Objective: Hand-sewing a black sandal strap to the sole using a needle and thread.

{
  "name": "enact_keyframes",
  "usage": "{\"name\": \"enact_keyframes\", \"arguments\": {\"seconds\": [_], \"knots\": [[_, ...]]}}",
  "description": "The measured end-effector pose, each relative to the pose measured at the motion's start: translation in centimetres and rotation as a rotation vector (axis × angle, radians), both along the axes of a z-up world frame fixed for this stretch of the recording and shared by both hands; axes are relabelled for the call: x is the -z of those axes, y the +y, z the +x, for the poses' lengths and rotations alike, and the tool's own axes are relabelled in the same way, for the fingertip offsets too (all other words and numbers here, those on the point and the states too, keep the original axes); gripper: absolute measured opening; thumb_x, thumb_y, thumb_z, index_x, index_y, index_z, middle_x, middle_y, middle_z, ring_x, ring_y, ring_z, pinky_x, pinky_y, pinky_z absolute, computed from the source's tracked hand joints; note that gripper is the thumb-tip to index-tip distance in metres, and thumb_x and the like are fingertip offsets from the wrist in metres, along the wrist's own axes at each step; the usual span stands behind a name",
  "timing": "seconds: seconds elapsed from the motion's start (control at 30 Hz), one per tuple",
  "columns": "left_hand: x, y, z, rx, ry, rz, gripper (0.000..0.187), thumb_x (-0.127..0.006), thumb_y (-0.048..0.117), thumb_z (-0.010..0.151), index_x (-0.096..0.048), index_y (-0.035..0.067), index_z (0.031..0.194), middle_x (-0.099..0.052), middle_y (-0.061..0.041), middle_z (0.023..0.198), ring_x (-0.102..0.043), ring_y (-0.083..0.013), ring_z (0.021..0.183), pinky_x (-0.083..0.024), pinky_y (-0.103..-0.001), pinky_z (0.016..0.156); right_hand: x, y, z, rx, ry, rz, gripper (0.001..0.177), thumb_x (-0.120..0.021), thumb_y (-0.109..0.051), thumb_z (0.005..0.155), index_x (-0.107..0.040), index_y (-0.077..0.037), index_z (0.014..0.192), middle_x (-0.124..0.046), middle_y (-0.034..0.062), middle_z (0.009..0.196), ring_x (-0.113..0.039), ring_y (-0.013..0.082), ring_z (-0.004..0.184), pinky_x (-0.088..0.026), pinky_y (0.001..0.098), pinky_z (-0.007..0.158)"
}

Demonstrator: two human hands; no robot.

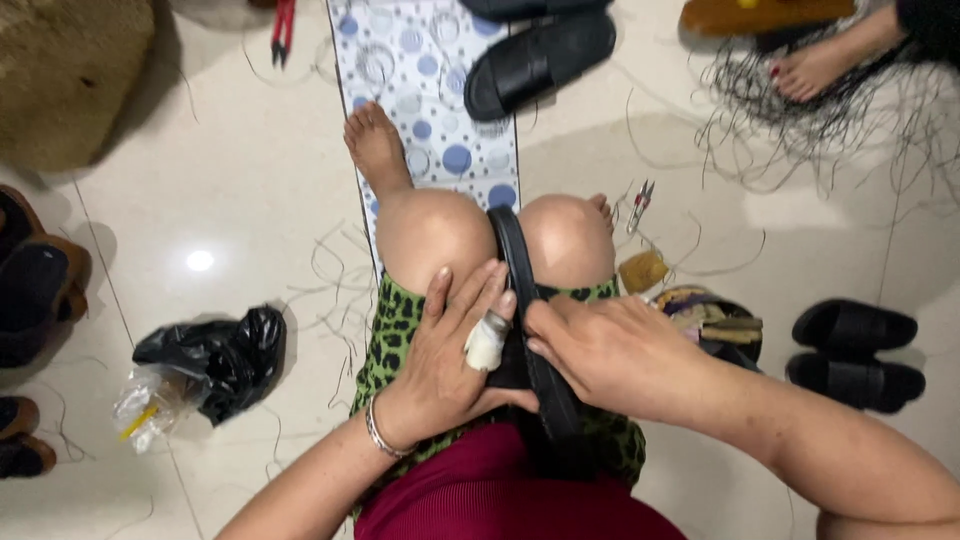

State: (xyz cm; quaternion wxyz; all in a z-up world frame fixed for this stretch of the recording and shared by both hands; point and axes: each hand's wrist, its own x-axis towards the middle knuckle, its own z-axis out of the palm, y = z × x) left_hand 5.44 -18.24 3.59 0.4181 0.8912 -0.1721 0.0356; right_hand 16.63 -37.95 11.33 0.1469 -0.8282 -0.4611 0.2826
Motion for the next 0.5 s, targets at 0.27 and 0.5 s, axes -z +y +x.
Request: {"name": "enact_keyframes", "arguments": {"seconds": [0.27, 0.5], "knots": [[-2.0, 2.6, -6.4, -0.311, -0.076, 0.220, 0.010, -0.077, 0.015, 0.085, -0.070, 0.012, 0.091, -0.062, 0.000, 0.079, -0.059, -0.0211, 0.089, -0.038, -0.046, 0.098, -1.1, -1.6, 0.4, 0.100, 0.021, 0.081, 0.012, -0.065, -0.023, 0.094, -0.060, -0.014, 0.099, -0.070, 0.0025, 0.078, -0.068, 0.0249, 0.054, -0.054, 0.0412, 0.046], [-4.5, 0.1, -7.7, -0.252, 0.790, -1.364, 0.022, -0.080, 0.008, 0.083, -0.072, -0.003, 0.100, -0.071, -0.014, 0.090, -0.065, -0.0182, 0.076, -0.057, -0.032, 0.074, -1.6, -0.1, 1.7, -0.079, -0.003, -0.183, 0.011, -0.064, -0.030, 0.095, -0.061, -0.018, 0.095, -0.071, 0.0023, 0.075, -0.068, 0.0301, 0.052, -0.058, 0.0451, 0.051]]}}
